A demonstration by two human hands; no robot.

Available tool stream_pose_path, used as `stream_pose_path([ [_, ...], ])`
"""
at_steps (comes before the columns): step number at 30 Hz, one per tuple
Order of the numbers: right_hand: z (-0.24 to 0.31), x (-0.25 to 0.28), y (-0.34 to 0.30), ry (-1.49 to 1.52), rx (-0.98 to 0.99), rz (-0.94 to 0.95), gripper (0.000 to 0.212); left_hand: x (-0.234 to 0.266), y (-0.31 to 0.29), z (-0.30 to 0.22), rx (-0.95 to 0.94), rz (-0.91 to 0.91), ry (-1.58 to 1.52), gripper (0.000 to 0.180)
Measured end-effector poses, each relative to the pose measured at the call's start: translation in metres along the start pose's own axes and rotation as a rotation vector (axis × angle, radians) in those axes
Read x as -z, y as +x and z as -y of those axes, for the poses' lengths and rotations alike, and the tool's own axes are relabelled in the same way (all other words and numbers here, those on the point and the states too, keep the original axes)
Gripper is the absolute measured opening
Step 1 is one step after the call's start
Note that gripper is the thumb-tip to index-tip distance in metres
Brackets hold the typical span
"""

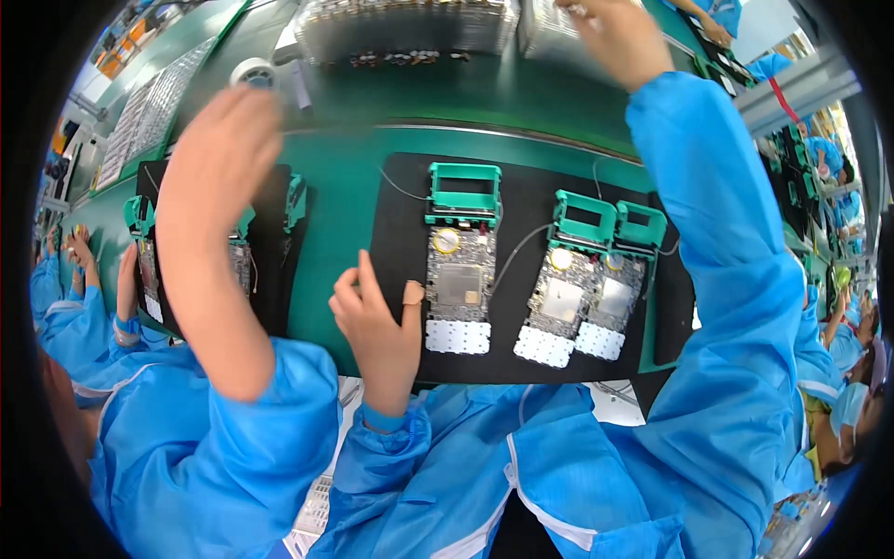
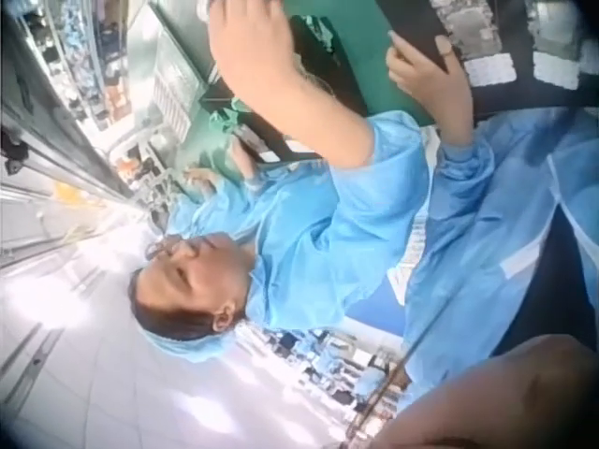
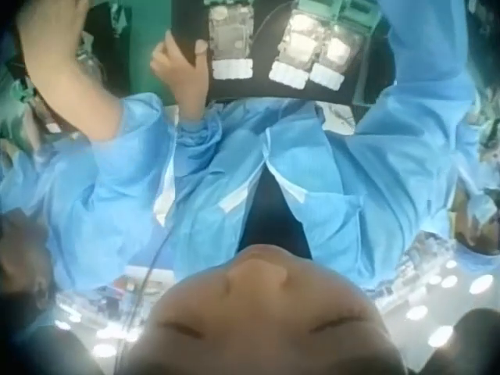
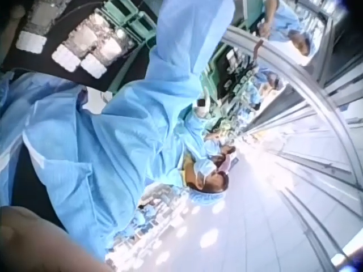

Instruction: The person assembles electronic components onto PCBs and connects wires to connectors, working by hand on a factory assembly line.

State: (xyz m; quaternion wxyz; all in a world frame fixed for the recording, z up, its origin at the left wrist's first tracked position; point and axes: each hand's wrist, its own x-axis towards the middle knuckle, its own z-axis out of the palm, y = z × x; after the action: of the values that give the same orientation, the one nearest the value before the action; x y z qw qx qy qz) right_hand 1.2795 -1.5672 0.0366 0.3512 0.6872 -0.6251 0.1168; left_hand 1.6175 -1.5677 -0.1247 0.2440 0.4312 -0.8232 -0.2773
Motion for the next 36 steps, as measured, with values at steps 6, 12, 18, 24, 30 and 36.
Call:
stream_pose_path([
  [6, 0.041, 0.120, -0.029, 0.396, -0.544, -0.180, 0.011, -0.003, -0.026, -0.054, -0.311, 0.105, -0.254, 0.038],
  [12, 0.101, 0.158, -0.116, 0.541, -0.792, -0.285, 0.016, -0.059, -0.031, -0.116, -0.415, 0.172, 0.056, 0.073],
  [18, 0.138, 0.116, -0.179, 1.038, -1.188, -0.103, 0.016, -0.075, -0.022, -0.123, -0.339, 0.224, -0.170, 0.075],
  [24, 0.137, 0.069, -0.193, 1.151, -1.128, 0.067, 0.015, -0.073, -0.006, -0.123, -0.079, 0.498, -0.586, 0.056],
  [30, 0.137, 0.053, -0.195, 1.153, -1.119, 0.093, 0.015, -0.084, -0.011, -0.114, -0.020, 0.535, -0.779, 0.050],
  [36, 0.138, 0.060, -0.189, 1.198, -1.149, 0.128, 0.017, -0.083, -0.010, -0.116, 0.024, 0.476, -0.996, 0.044],
])
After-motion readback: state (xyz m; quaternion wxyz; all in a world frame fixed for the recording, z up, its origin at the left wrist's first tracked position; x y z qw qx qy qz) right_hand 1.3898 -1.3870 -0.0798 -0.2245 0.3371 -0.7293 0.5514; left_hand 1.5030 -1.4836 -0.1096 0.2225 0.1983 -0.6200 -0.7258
